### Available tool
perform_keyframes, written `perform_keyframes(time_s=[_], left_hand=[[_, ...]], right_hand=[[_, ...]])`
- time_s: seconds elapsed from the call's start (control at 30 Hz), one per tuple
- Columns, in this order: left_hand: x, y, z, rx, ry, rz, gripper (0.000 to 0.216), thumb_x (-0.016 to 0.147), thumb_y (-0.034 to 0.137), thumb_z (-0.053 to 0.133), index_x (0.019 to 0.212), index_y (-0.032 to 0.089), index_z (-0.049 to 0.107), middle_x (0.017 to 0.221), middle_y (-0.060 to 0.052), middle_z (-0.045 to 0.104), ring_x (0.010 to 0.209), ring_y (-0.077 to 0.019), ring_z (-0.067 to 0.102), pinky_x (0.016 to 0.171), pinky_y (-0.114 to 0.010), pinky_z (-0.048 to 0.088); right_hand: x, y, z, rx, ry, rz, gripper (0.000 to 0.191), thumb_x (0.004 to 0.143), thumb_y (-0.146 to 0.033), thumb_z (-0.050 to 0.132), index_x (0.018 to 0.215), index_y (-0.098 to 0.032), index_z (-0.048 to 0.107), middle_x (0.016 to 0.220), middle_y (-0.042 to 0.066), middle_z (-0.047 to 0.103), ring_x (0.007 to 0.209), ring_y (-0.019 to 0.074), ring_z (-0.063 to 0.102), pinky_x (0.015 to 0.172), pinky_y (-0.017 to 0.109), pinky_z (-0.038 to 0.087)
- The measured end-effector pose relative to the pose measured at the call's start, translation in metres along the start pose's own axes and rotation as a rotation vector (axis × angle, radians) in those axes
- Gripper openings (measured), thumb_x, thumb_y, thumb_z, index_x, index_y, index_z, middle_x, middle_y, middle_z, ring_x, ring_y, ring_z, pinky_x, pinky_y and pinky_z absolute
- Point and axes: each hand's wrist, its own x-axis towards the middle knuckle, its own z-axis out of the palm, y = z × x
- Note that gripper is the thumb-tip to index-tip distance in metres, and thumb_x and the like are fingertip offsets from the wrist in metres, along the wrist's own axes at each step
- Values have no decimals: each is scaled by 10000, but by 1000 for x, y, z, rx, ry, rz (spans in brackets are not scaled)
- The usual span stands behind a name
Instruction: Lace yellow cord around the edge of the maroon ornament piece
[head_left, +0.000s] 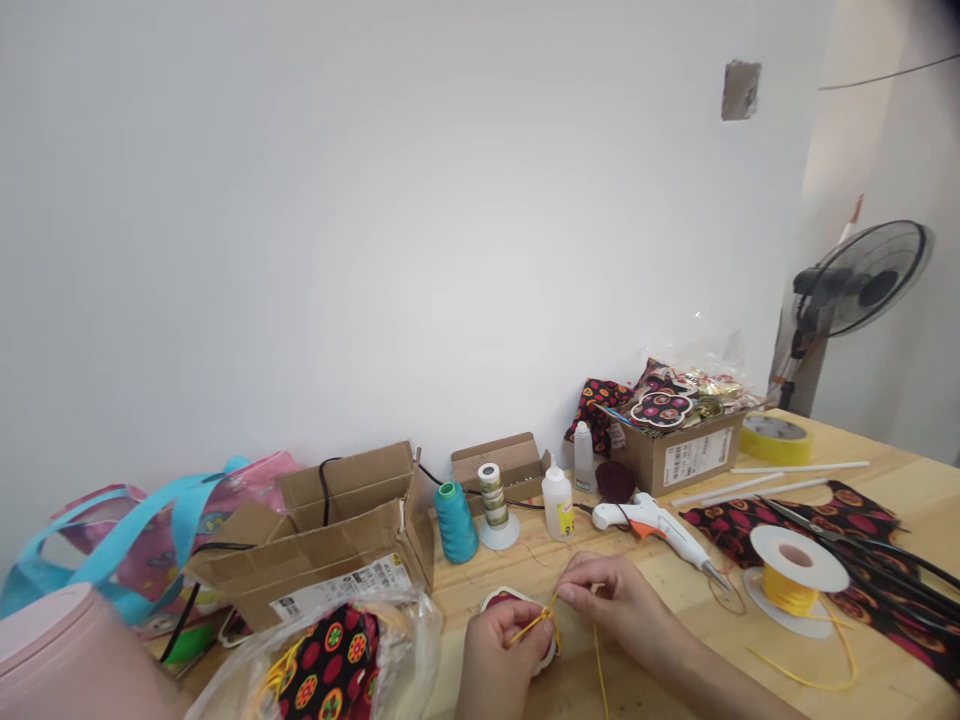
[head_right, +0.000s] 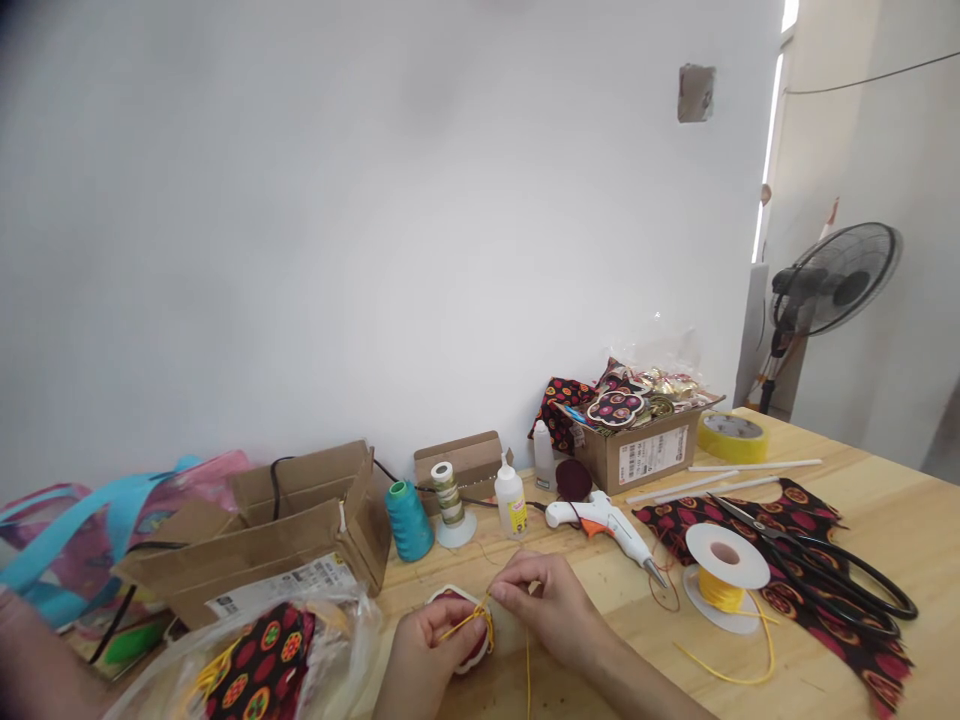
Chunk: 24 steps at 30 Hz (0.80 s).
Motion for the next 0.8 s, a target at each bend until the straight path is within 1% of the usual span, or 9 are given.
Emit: perform_keyframes(time_s=[0.1,0.17,0.3,0.37,0.47,0.6,0.7,0.77,0.8], left_hand=[[0,-1,1,2,4,-1,242,471,317,695,555,95,647,460,1,565,441,-100,492,446,-187,360],[1,0,2,2,9,7,240,476,314,691,558,92,647,467,2,562,446,-97,487,451,-185,360],[-1,4,2,-15,2,-4,236,481,309,690,549,89,641,441,14,543,418,-80,460,429,-171,336],[-2,5,2,-40,8,-15,232,484,311,690,547,94,636,434,15,549,407,-75,454,423,-167,330],[-3,7,2,-83,18,-20,230,491,315,691,544,101,628,413,18,550,380,-64,434,405,-159,311],[-4,8,2,-99,-12,-31,249,483,342,693,527,107,623,376,22,536,347,-60,409,376,-158,282],[-4,9,1,-72,7,-40,268,463,362,697,538,112,636,388,12,554,355,-77,433,382,-172,304],[-3,7,0,-58,22,-34,265,468,354,695,550,108,640,404,8,564,368,-80,444,391,-174,316],[-3,6,0,-56,25,-31,259,471,344,695,550,104,639,406,10,562,373,-78,442,394,-171,316]], right_hand=[[1,0,-1,106,23,35,261,683,-384,540,588,-160,636,606,6,542,584,128,474,540,229,366],[1,0,-1,183,42,84,257,668,-383,555,572,-154,623,592,-7,520,550,109,440,508,215,341],[0,-4,-3,328,72,195,219,628,-355,598,562,-146,611,578,-19,496,510,88,386,471,199,301],[-1,-6,-4,386,89,220,196,620,-327,608,546,-145,604,576,-18,498,513,88,382,479,199,302],[-1,-6,-5,441,114,252,175,628,-300,601,538,-149,596,542,-22,486,498,88,378,491,205,306],[1,-2,-6,449,148,307,199,645,-322,577,534,-157,574,488,-30,453,464,94,382,474,216,314],[1,0,-6,369,132,269,200,655,-349,565,595,-159,582,540,-15,501,506,109,438,495,223,349],[-1,-2,-4,277,79,170,208,645,-356,580,724,-165,603,673,16,570,615,140,496,566,245,388],[-3,-3,-3,219,50,102,244,637,-352,594,799,-171,601,752,31,585,680,156,510,616,260,398]])
